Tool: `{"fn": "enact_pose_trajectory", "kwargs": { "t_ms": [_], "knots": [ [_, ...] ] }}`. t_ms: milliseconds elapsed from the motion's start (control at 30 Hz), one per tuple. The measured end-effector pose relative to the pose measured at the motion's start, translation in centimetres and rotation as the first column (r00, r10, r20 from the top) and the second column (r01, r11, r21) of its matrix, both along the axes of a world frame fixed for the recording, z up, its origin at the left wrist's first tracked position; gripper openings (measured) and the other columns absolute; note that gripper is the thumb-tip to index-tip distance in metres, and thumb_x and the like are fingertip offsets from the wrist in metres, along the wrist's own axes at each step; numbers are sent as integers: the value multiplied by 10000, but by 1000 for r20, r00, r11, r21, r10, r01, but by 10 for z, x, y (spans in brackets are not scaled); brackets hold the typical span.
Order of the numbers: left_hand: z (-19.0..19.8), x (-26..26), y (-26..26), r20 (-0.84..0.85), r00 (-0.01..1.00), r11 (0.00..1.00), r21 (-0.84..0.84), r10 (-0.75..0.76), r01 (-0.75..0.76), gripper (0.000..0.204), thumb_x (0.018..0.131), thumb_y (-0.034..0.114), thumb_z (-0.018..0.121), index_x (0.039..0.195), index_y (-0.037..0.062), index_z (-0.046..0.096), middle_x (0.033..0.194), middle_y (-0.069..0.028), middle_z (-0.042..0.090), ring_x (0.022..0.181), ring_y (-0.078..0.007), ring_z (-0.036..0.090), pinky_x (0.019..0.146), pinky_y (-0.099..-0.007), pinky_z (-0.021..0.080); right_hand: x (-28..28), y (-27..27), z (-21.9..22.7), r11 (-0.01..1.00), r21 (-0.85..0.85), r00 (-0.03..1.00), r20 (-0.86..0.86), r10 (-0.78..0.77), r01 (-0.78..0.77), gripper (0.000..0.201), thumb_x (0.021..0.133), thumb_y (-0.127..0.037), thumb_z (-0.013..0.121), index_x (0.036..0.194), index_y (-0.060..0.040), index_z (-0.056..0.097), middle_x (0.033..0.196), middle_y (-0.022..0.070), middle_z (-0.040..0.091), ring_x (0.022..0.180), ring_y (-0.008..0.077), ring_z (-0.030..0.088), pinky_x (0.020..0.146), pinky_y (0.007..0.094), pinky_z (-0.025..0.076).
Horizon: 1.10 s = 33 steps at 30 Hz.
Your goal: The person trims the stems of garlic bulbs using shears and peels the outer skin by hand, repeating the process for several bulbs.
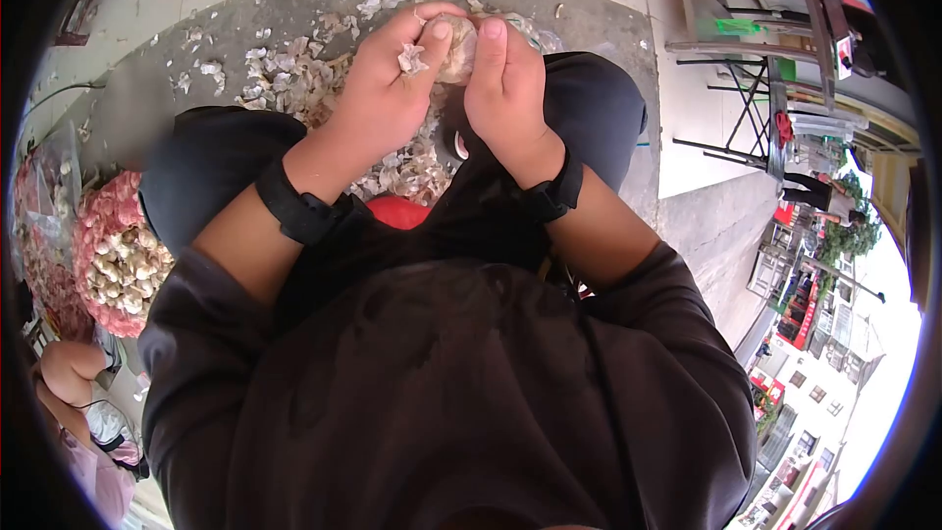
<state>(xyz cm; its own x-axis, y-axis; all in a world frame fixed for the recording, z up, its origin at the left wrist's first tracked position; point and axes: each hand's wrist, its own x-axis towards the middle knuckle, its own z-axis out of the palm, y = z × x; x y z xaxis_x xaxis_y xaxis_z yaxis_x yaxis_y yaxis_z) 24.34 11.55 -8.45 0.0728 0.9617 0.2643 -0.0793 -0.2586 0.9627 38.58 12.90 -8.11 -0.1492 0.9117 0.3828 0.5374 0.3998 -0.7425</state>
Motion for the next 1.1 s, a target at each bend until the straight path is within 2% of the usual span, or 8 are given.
{"fn": "enact_pose_trajectory", "kwargs": {
  "t_ms": [100,200,300,467,667,767,867,1100],
  "knots": [
    [-1,2,-4,8,1000,995,-96,9,-9,259,1033,190,438,1101,6,606,941,-60,648,862,-103,583,797,-256,476,2,-2,-3,1000,21,999,42,22,-23,382,982,-369,493,815,-38,585,597,145,543,548,359,570,486,422,440],
    [-2,4,-5,150,989,991,-128,-7,26,259,1036,177,429,1098,3,610,944,-63,649,861,-111,589,791,-253,482,4,0,-3,984,151,990,113,82,-98,408,912,-438,592,857,-34,610,610,140,557,551,346,583,494,409,454],
    [-1,2,-4,389,921,940,-321,16,119,262,1040,162,417,1089,-3,613,939,-68,645,865,-115,592,781,-251,489,1,4,0,976,178,989,107,105,-123,468,818,-486,693,898,-30,627,626,125,569,559,330,591,503,388,467],
    [7,-4,3,466,884,958,-266,32,105,286,1042,189,409,1085,-21,599,1132,-188,648,989,-219,644,871,-336,545,-7,6,8,970,149,981,48,185,-191,535,725,-491,771,911,-14,615,651,96,571,571,290,578,521,350,470],
    [11,-2,1,568,818,927,-347,87,142,275,1043,175,394,1086,-18,586,1160,-209,638,1003,-248,648,868,-355,555,-5,0,9,976,94,976,119,184,-196,442,797,-390,729,924,15,606,693,117,579,587,296,573,532,370,461],
    [16,3,-3,572,804,899,-422,162,120,266,1044,162,370,1089,-16,562,1157,-209,640,994,-249,648,861,-357,553,-12,5,-4,943,290,986,36,162,-165,361,842,-320,664,933,26,609,696,138,582,594,325,577,543,395,466],
    [20,6,-3,578,779,847,-517,243,120,255,1043,151,347,1113,-16,527,1157,-205,642,985,-249,647,861,-359,548,-17,4,-7,924,350,988,35,149,-152,335,862,-290,613,948,33,614,695,153,584,592,350,575,549,410,469],
    [27,-8,8,623,714,758,-620,321,200,268,1046,184,345,1175,-3,487,1166,-187,641,1019,-249,632,893,-367,533,-23,10,-8,925,312,976,40,216,-218,347,901,-277,561,1042,39,588,823,185,609,732,358,604,669,420,487]
  ]
}}
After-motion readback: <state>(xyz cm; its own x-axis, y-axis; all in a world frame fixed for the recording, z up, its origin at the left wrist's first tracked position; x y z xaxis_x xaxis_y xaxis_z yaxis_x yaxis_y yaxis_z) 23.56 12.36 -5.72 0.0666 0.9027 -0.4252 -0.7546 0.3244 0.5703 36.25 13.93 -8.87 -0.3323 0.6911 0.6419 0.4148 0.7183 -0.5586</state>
